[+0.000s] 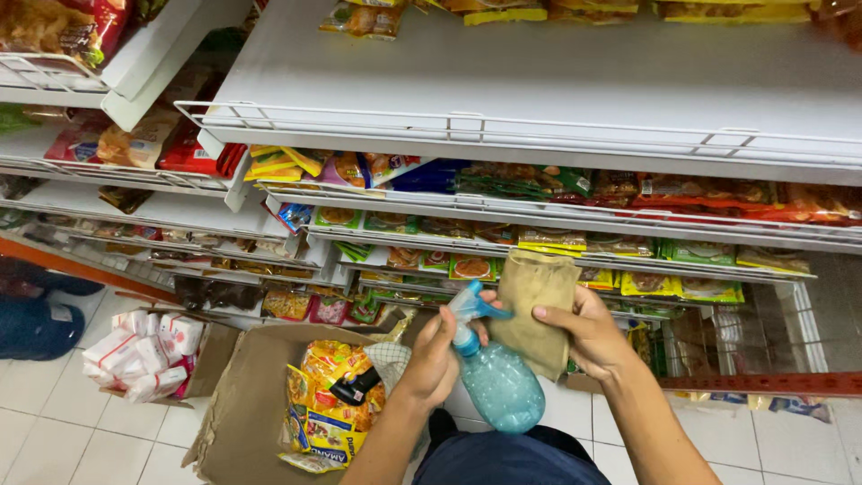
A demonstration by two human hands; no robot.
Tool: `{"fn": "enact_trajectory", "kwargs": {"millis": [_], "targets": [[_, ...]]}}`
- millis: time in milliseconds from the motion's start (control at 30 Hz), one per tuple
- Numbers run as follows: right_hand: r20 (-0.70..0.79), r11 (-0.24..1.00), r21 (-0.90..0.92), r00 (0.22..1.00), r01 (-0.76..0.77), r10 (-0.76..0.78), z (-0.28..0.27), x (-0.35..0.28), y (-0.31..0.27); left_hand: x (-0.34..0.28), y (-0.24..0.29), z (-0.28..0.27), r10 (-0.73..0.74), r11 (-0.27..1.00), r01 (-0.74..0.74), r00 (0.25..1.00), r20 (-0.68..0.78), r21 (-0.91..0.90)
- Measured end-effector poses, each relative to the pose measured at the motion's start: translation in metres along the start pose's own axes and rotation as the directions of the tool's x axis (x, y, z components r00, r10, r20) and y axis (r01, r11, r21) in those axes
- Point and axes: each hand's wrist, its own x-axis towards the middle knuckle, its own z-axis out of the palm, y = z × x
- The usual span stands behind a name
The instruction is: The person uses a handheld barcode scanner to scan several seasoning packets, puts them into a cardboard box, and then uses a spray bottle and a cloth to wipe down an empty shelf.
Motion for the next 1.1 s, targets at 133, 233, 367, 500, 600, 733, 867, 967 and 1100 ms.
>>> {"fn": "enact_trajectory", "kwargs": {"millis": [133, 233, 367, 500, 600, 733, 867, 967, 1100], "targets": [[-0.214, 0.973, -0.205, 0.965, 0.109, -0.153, 0.001, 0.003, 0.004, -0.003, 0.010, 0.005, 0.003, 0.931, -0.050, 0.992, 0.130, 0.362], [-0.260, 0.956, -0.274, 0.949, 0.102, -0.176, -0.001, 0.005, 0.004, -0.008, 0.021, 0.014, -0.052, 0.794, -0.066, 0.983, 0.176, 0.604], [-0.191, 0.966, -0.228, 0.967, 0.124, -0.170, -0.008, 0.007, 0.014, 0.002, 0.024, 0.020, -0.007, 0.717, -0.122, 0.983, 0.182, 0.686], [-0.149, 0.973, -0.185, 0.975, 0.134, -0.163, -0.013, 0.006, 0.019, 0.009, 0.028, 0.026, 0.020, 0.706, -0.087, 0.994, 0.104, 0.703], [-0.134, 0.955, -0.227, 0.965, 0.191, -0.225, -0.017, 0.004, 0.021, 0.013, 0.032, 0.033, 0.004, 0.707, -0.036, 0.999, 0.047, 0.706], [-0.155, 0.946, -0.191, 0.944, 0.262, -0.293, -0.020, 0.003, 0.023, 0.016, 0.035, 0.038, -0.025, 0.670, 0.052, 0.999, -0.047, 0.741], [-0.172, 0.943, -0.125, 0.929, 0.309, -0.327, -0.023, -0.001, 0.025, 0.018, 0.032, 0.037, -0.019, 0.662, 0.063, 0.998, -0.067, 0.747], [-0.176, 0.940, -0.011, 0.925, 0.340, -0.336, -0.028, -0.003, 0.026, 0.022, 0.026, 0.039, 0.013, 0.727, 0.016, 0.999, -0.038, 0.687], [-0.226, 0.945, 0.125, 0.936, 0.302, -0.269, -0.031, -0.009, 0.020, 0.031, 0.022, 0.050, -0.052, 0.722, 0.073, 0.997, -0.052, 0.688]]}}
